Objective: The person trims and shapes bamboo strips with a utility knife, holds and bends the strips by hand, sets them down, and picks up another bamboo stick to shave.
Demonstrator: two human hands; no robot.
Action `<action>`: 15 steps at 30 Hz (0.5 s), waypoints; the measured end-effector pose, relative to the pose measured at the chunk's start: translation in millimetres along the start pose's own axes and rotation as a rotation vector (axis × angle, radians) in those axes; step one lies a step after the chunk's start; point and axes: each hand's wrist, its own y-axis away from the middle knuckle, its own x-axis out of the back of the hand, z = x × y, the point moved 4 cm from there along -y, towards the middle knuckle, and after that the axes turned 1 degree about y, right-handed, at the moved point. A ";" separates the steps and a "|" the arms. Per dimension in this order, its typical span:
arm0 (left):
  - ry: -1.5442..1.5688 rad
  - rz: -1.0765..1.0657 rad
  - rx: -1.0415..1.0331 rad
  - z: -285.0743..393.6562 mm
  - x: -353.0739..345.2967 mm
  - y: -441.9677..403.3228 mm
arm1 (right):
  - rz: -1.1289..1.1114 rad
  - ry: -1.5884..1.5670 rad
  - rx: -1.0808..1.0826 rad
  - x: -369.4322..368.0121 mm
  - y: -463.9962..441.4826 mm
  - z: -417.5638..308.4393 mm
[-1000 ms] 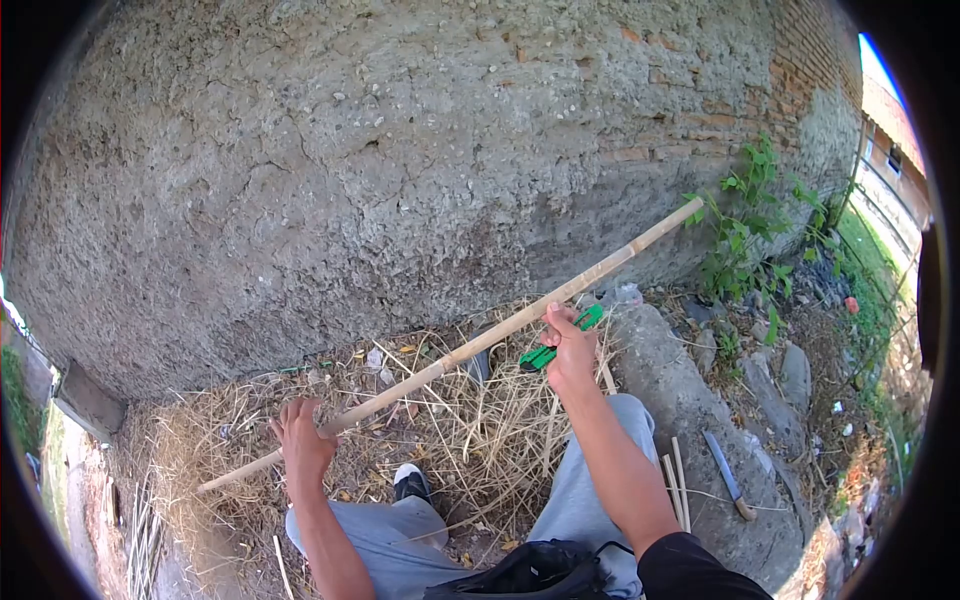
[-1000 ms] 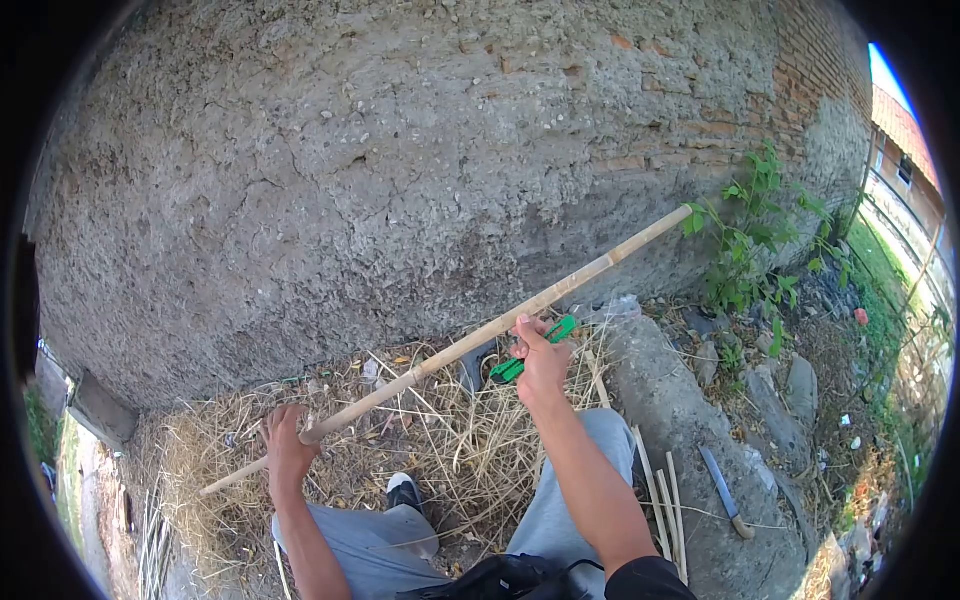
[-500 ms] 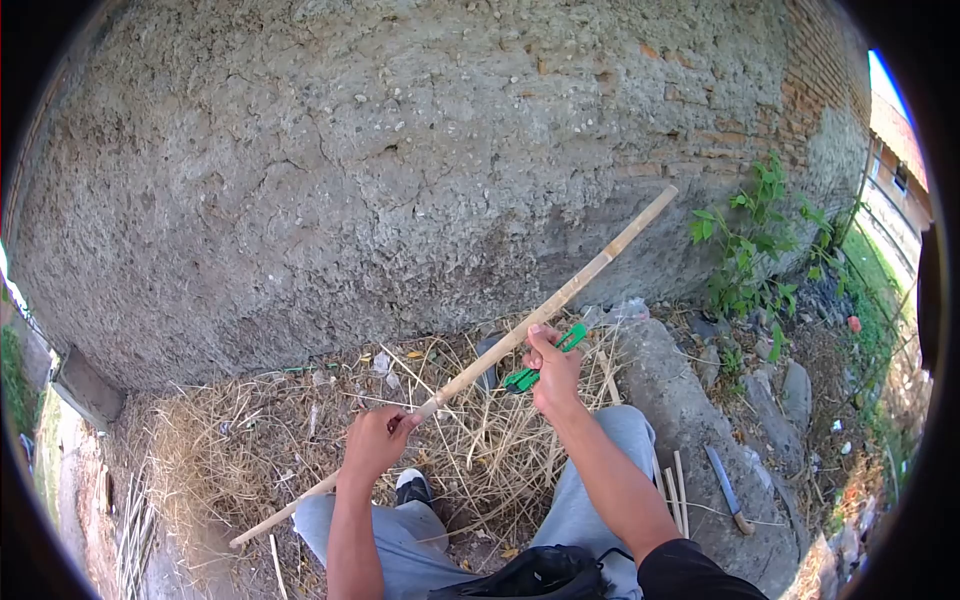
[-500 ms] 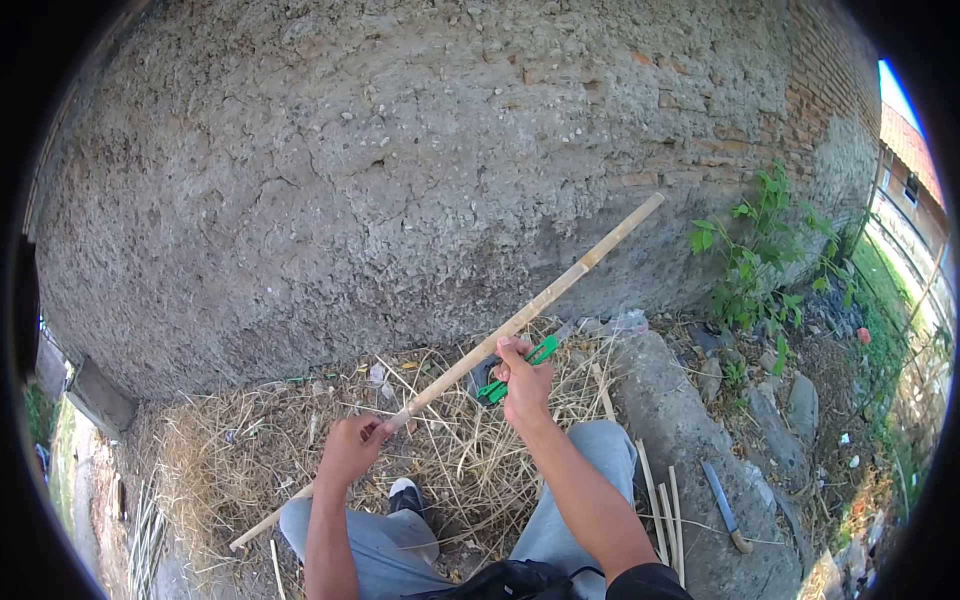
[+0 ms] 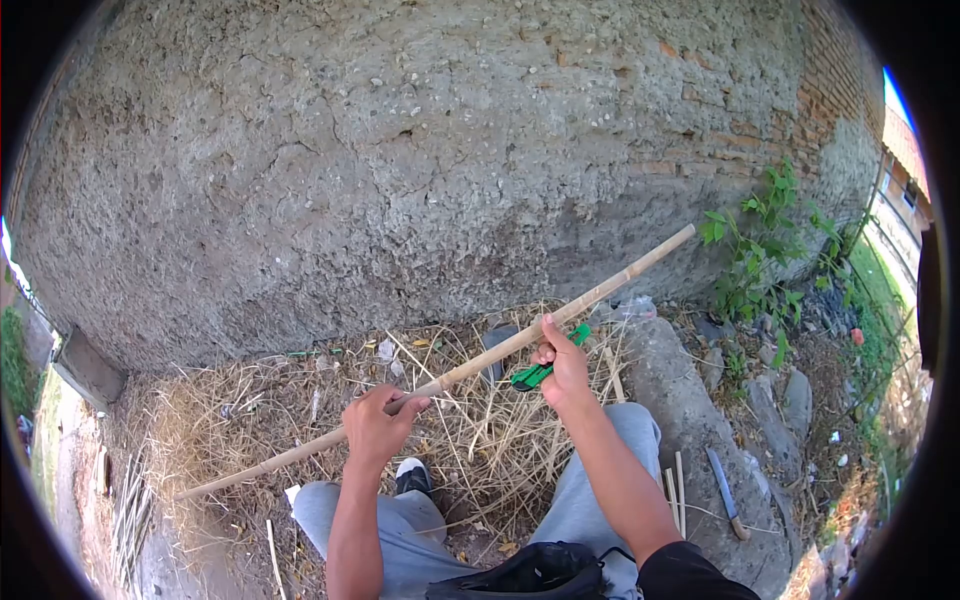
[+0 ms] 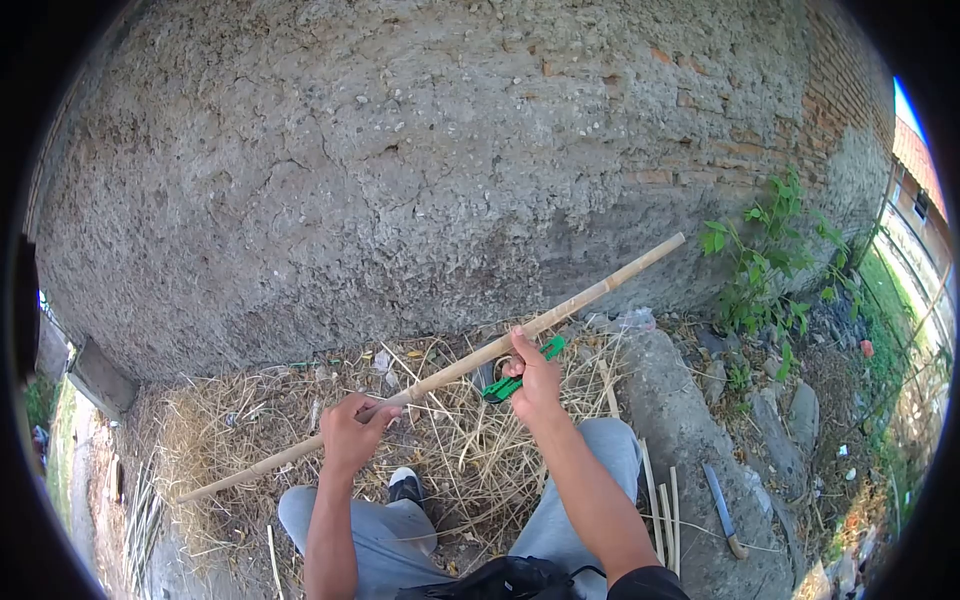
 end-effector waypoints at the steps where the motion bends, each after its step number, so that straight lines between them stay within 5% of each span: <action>1: 0.000 -0.001 0.002 1.3 1.3 -0.3 | -0.001 0.002 -0.028 -1.0 0.9 -0.2; 15: -0.002 0.004 0.135 -2.3 -1.8 -5.9 | -0.048 0.012 -0.002 -8.2 7.2 -0.4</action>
